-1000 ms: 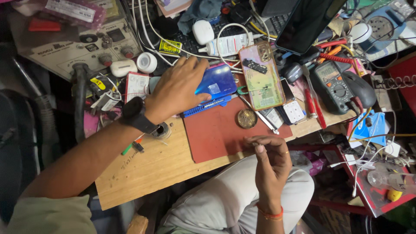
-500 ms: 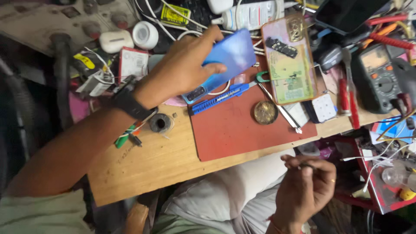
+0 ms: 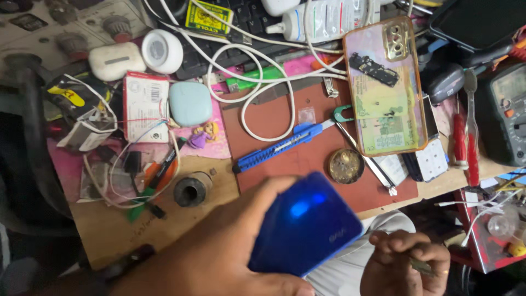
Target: The person solders a small component onto a flex cable at a cluttered workbench, then pries open the back of a blue smartphone, works on its internal parts with tweezers, connects a charging cable, and powers the phone on to test it, the screen lighting up.
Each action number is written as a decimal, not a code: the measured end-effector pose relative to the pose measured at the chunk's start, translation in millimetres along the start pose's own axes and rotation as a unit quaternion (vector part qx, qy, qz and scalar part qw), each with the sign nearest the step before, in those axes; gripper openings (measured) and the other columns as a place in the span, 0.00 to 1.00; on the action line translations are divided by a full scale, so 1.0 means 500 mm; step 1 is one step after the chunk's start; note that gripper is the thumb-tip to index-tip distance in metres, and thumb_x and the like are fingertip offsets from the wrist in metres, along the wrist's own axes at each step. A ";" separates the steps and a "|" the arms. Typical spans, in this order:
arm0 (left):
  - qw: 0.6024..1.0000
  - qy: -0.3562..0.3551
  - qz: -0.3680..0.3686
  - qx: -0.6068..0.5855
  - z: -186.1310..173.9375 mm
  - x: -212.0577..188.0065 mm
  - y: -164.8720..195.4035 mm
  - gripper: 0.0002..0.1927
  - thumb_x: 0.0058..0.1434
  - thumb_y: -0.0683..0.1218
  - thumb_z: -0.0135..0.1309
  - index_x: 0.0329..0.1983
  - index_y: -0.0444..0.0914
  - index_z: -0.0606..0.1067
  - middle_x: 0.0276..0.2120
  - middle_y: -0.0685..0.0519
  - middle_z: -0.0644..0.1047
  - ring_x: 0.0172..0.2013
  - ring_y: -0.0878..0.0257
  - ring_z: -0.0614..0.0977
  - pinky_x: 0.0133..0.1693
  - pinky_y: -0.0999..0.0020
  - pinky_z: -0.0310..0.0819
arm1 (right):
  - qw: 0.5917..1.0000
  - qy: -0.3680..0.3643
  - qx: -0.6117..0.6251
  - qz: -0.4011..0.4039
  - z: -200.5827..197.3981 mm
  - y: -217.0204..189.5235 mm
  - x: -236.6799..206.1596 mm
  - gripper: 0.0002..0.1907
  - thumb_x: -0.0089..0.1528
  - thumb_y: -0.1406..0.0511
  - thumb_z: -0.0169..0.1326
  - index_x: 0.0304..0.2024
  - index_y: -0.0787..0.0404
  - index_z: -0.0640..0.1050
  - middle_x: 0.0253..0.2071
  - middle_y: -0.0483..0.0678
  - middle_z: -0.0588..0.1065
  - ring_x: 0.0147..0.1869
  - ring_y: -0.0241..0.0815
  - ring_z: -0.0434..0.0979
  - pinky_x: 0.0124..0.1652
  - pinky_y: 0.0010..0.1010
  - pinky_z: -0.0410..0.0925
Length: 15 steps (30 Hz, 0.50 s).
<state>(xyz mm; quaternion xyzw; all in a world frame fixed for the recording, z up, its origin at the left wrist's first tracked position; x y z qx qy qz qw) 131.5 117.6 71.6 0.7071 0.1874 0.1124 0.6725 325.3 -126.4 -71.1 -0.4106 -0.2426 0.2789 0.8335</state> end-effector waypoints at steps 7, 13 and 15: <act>0.932 -0.026 -0.119 0.341 0.082 0.018 -0.095 0.44 0.51 0.54 0.66 0.69 0.41 0.61 0.55 0.43 0.70 0.44 0.42 0.79 0.41 0.47 0.73 | 0.986 -0.021 -0.147 0.077 0.095 -0.014 0.017 0.05 0.69 0.74 0.49 0.47 0.71 0.71 0.59 0.70 0.72 0.60 0.54 0.78 0.61 0.48 0.70; 0.906 0.057 0.058 0.415 0.103 0.030 -0.018 0.46 0.39 0.50 0.68 0.62 0.34 0.65 0.49 0.44 0.70 0.47 0.46 0.77 0.41 0.53 0.73 | 0.966 -0.018 -0.206 0.155 0.129 -0.039 0.018 0.05 0.66 0.77 0.49 0.44 0.70 0.72 0.62 0.69 0.73 0.62 0.51 0.77 0.61 0.43 0.70; 0.905 0.053 0.054 0.419 0.110 0.035 -0.020 0.45 0.41 0.51 0.68 0.62 0.34 0.65 0.48 0.44 0.70 0.47 0.47 0.75 0.44 0.52 0.70 | 0.960 -0.006 -0.219 0.176 0.130 -0.042 0.011 0.05 0.65 0.77 0.50 0.43 0.69 0.73 0.62 0.68 0.74 0.61 0.49 0.76 0.62 0.42 0.69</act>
Point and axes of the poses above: each hand's wrist, its own x-axis towards the middle knuckle, its own z-axis out of the palm, y = z × x, the point moved 8 cm from there along x, towards the middle knuckle
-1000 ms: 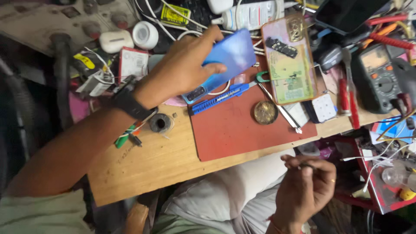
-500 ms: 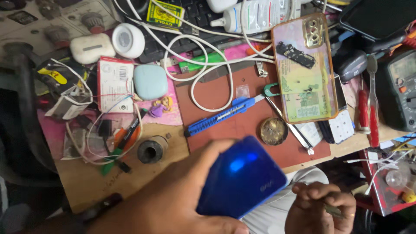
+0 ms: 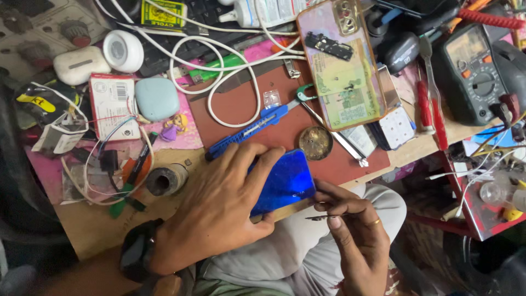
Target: The person solders a small component onto a flex cable at a cluttered workbench, then pries open the back of a blue smartphone, works on its internal parts with tweezers, connects a charging cable, and powers the phone on to test it, the screen lighting up.
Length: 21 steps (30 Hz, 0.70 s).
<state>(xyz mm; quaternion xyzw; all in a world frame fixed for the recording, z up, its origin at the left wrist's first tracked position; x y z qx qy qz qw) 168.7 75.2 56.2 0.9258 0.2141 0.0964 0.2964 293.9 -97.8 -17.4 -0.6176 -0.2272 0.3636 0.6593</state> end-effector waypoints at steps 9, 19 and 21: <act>0.998 0.050 0.030 0.013 0.017 0.022 0.020 0.43 0.46 0.53 0.69 0.64 0.33 0.67 0.51 0.45 0.70 0.52 0.48 0.71 0.52 0.49 0.62 | 0.999 -0.033 -0.034 -0.008 0.007 -0.018 -0.013 0.03 0.66 0.73 0.53 0.42 0.67 0.73 0.66 0.68 0.72 0.66 0.50 0.74 0.63 0.43 0.67; 0.998 0.035 0.035 -0.031 0.050 0.070 0.029 0.43 0.47 0.53 0.70 0.67 0.41 0.69 0.50 0.47 0.71 0.50 0.49 0.71 0.55 0.51 0.63 | 0.999 -0.050 0.005 0.008 -0.018 -0.002 -0.010 0.04 0.65 0.71 0.55 0.41 0.65 0.73 0.67 0.71 0.71 0.67 0.55 0.74 0.64 0.48 0.67; 0.998 0.039 0.033 -0.037 0.055 0.078 0.029 0.42 0.47 0.53 0.70 0.66 0.41 0.68 0.51 0.48 0.70 0.52 0.49 0.71 0.57 0.51 0.63 | 0.997 -0.071 -0.005 0.010 -0.031 0.006 -0.005 0.04 0.66 0.70 0.55 0.41 0.64 0.73 0.68 0.71 0.71 0.68 0.55 0.74 0.66 0.48 0.66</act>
Point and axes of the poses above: each hand's wrist, its own x-axis towards the middle knuckle, its own z-axis out of the palm, y = z × x, the point moved 8 cm from there along x, towards the middle knuckle
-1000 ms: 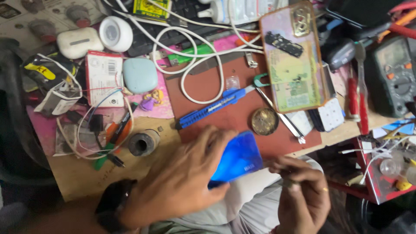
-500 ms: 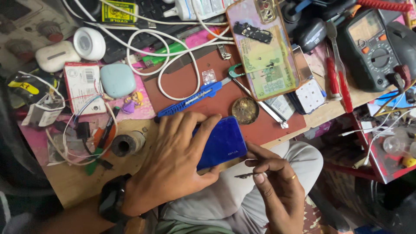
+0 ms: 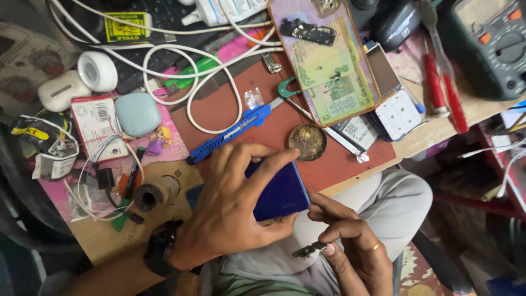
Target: The person solders a small component onto a flex cable at a cluttered workbench, then pries open the back of a blue smartphone, works on its internal parts with tweezers, connects a charging cable, and powers the phone on to test it, the screen lighting up.
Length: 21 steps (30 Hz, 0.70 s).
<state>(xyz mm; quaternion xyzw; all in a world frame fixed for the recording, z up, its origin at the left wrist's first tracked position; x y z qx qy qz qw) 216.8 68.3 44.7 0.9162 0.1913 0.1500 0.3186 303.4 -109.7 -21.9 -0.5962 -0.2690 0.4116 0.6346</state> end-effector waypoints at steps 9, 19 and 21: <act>1.000 -0.008 0.018 0.009 0.037 0.031 0.002 0.40 0.48 0.51 0.69 0.64 0.41 0.67 0.53 0.49 0.71 0.55 0.49 0.73 0.59 0.52 0.67 | 0.998 -0.051 0.012 -0.019 -0.049 0.031 0.023 0.04 0.67 0.68 0.55 0.43 0.61 0.73 0.67 0.70 0.73 0.70 0.59 0.76 0.66 0.50 0.67; 0.999 -0.012 0.006 0.040 0.048 0.047 -0.001 0.41 0.48 0.56 0.69 0.64 0.40 0.71 0.51 0.48 0.70 0.51 0.51 0.74 0.55 0.55 0.70 | 0.982 0.174 0.031 -0.065 -0.136 0.030 0.037 0.04 0.66 0.75 0.58 0.42 0.70 0.76 0.44 0.56 0.75 0.47 0.41 0.79 0.52 0.31 0.74; 0.999 -0.006 0.007 0.046 0.048 0.048 -0.001 0.39 0.47 0.57 0.69 0.62 0.41 0.73 0.50 0.49 0.71 0.50 0.53 0.75 0.54 0.57 0.71 | 0.977 0.205 0.011 -0.062 -0.152 0.031 0.035 0.04 0.65 0.76 0.59 0.42 0.71 0.76 0.41 0.55 0.76 0.45 0.38 0.78 0.49 0.26 0.72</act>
Point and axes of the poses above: each hand's wrist, its own x-axis towards the middle knuckle, its own z-axis out of the palm, y = z × x, the point moved 8 cm from there along x, towards the middle knuckle
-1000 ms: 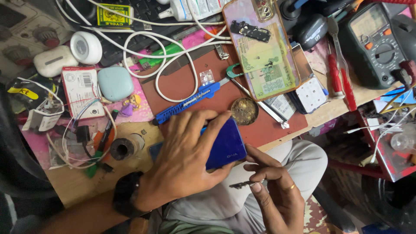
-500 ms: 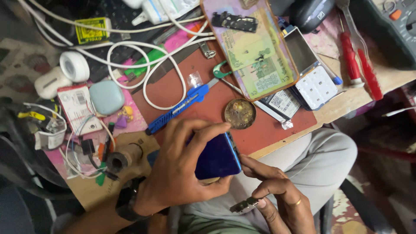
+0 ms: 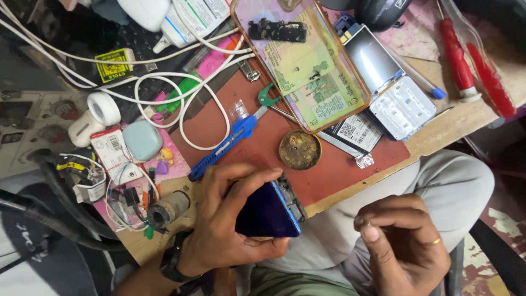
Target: The person solders a small component onto a flex cable at a cluttered workbench, then pries open the back of a blue smartphone, works on its internal parts with tweezers, connects a charging cable, and powers the phone on to test it, the screen lighting up.
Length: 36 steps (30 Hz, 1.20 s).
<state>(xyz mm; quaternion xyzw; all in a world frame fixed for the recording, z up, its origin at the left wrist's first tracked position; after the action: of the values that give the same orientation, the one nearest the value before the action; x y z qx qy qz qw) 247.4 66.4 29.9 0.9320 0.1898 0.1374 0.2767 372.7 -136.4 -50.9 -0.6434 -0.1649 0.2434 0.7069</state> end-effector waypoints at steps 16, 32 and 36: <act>0.991 0.096 0.091 -0.036 -0.058 -0.051 0.043 0.37 0.50 0.64 0.71 0.55 0.38 0.74 0.49 0.50 0.71 0.46 0.57 0.78 0.49 0.63 0.77 | 0.975 -0.105 -0.154 -0.125 0.083 -0.109 0.046 0.12 0.55 0.76 0.65 0.40 0.67 0.77 0.38 0.49 0.80 0.40 0.39 0.80 0.43 0.28 0.66; 0.975 0.114 0.187 -0.026 -0.101 -0.100 0.108 0.39 0.52 0.65 0.72 0.57 0.41 0.70 0.50 0.53 0.68 0.49 0.59 0.74 0.51 0.59 0.82 | 0.967 -0.075 -0.167 -0.176 0.087 -0.179 0.002 0.11 0.54 0.77 0.65 0.39 0.66 0.81 0.37 0.49 0.76 0.39 0.40 0.77 0.40 0.28 0.69; 0.975 0.109 0.194 -0.020 -0.101 -0.109 0.119 0.38 0.53 0.62 0.73 0.58 0.40 0.70 0.50 0.53 0.68 0.49 0.59 0.76 0.51 0.58 0.81 | 0.988 -0.020 -0.041 -0.149 0.053 -0.173 -0.030 0.10 0.59 0.79 0.63 0.41 0.70 0.78 0.41 0.54 0.78 0.42 0.40 0.80 0.42 0.26 0.73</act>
<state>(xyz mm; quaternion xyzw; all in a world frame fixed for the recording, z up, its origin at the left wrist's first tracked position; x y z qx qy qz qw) 197.3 20.4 96.7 0.9247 0.0319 0.2928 0.2412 357.2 -127.2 39.3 -0.6351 -0.2825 0.1412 0.7049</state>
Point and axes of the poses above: each hand's wrist, its own x-axis towards the middle knuckle, its own z-axis out of the palm, y = z × x, the point moved 8 cm from there along x, towards the middle knuckle
